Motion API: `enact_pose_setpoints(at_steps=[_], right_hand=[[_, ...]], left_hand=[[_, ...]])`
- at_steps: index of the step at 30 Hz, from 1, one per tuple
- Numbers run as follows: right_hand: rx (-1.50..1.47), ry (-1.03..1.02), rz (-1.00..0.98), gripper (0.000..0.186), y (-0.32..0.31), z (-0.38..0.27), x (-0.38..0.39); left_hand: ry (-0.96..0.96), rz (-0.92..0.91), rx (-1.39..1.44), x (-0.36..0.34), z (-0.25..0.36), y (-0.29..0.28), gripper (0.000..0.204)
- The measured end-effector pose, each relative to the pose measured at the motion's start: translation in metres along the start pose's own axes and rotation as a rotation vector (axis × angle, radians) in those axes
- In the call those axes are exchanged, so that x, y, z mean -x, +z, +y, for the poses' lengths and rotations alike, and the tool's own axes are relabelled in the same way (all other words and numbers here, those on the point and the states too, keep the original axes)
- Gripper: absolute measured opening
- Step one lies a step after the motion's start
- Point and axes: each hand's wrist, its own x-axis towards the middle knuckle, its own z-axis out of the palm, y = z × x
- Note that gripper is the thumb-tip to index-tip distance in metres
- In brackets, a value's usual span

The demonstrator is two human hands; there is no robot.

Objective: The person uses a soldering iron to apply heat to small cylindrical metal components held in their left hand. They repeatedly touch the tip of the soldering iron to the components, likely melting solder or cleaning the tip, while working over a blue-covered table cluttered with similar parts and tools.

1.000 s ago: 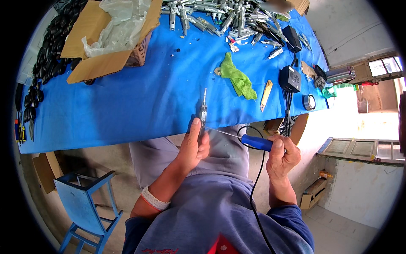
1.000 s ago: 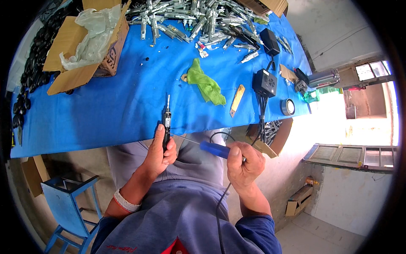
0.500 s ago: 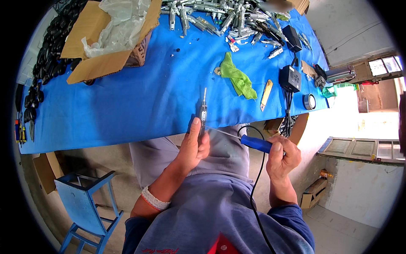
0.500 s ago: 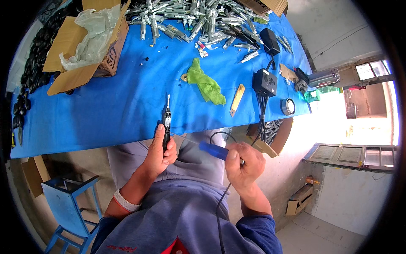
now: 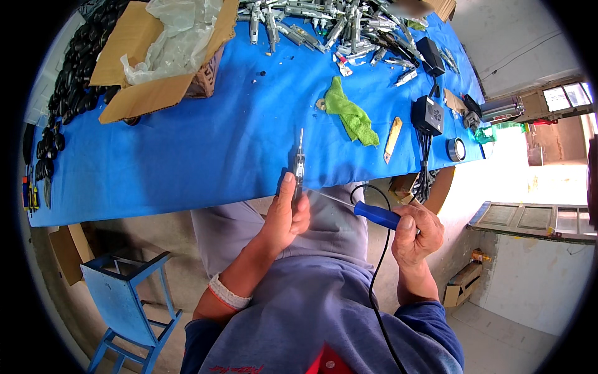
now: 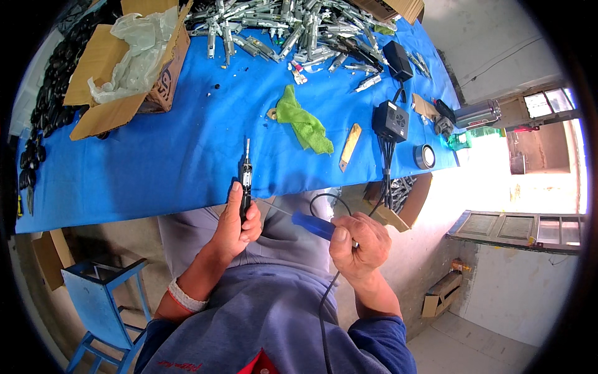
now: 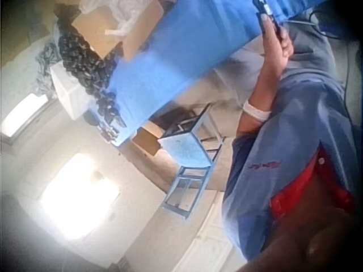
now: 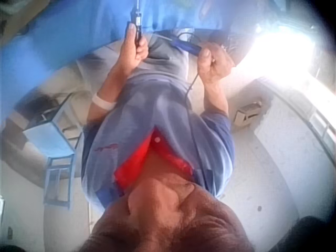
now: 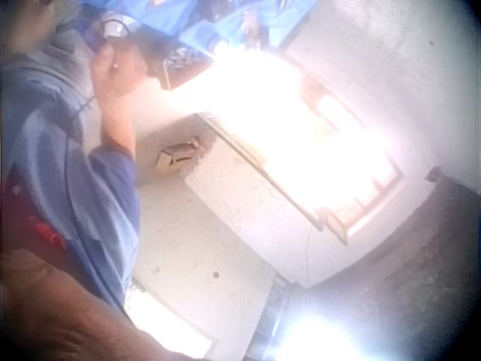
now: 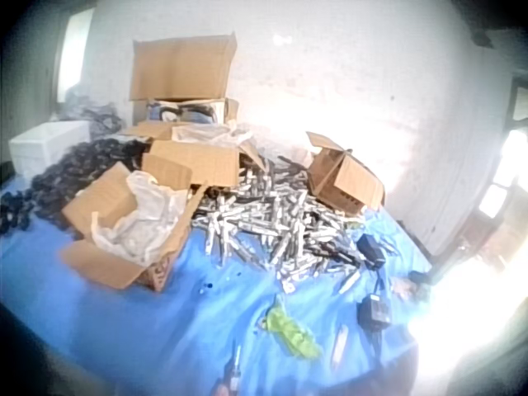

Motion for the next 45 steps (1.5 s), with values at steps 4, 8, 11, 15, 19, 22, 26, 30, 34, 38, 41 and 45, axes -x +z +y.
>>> enact_pose_setpoints(at_steps=[4, 8, 11, 15, 19, 22, 26, 30, 34, 38, 41, 45], right_hand=[[0.009, -0.009, -0.006, 0.017, 0.0001, 0.0003, -0.0004], [-0.001, -0.014, -0.004, 0.017, 0.0011, 0.0011, -0.0001], [0.005, -0.029, 0.007, 0.017, 0.0027, 0.001, -0.0001], [0.007, -0.028, 0.006, 0.017, 0.0025, -0.0003, -0.0008], [0.012, -0.035, 0.015, 0.017, 0.0024, 0.0006, 0.0006], [-0.001, -0.05, 0.03, 0.017, 0.0015, 0.0013, 0.0014], [0.01, -0.051, 0.038, 0.016, -0.0011, -0.0003, 0.0022], [0.006, -0.059, 0.039, 0.014, -0.0013, 0.0002, 0.0015], [-0.026, -0.053, 0.017, 0.009, -0.0024, 0.0007, 0.0023], [-0.03, -0.086, -0.018, 0.005, -0.0046, -0.0003, -0.0008], [-0.06, -0.079, -0.034, 0.005, -0.0044, -0.0011, -0.0004], [-0.079, -0.106, -0.028, 0.007, -0.0032, -0.0008, -0.0012]], left_hand=[[0.012, 0.004, 0.001, -0.0008, -0.0009, 0.0004, 0.061], [0.003, 0.005, 0.007, -0.0018, -0.0014, -0.0008, 0.062], [0.001, 0.004, 0.009, -0.0013, -0.0005, 0.0001, 0.062], [0.004, 0.008, 0.009, -0.0007, -0.0004, 0.0007, 0.062], [0.011, 0.001, 0.006, -0.001, -0.0012, 0.0006, 0.063], [0.01, -0.007, 0.01, -0.0001, -0.001, 0.0011, 0.063], [-0.003, -0.015, 0.019, -0.0002, -0.0008, 0.0009, 0.063], [-0.003, -0.014, 0.014, -0.0005, -0.0001, 0.0007, 0.064], [-0.002, -0.035, 0.023, -0.0014, -0.0011, -0.0011, 0.064], [-0.02, -0.042, 0.053, -0.0027, -0.001, -0.0015, 0.064], [-0.019, -0.037, 0.05, -0.0024, -0.0009, -0.0016, 0.064], [-0.008, -0.019, 0.021, -0.002, -0.0004, -0.0001, 0.064]])
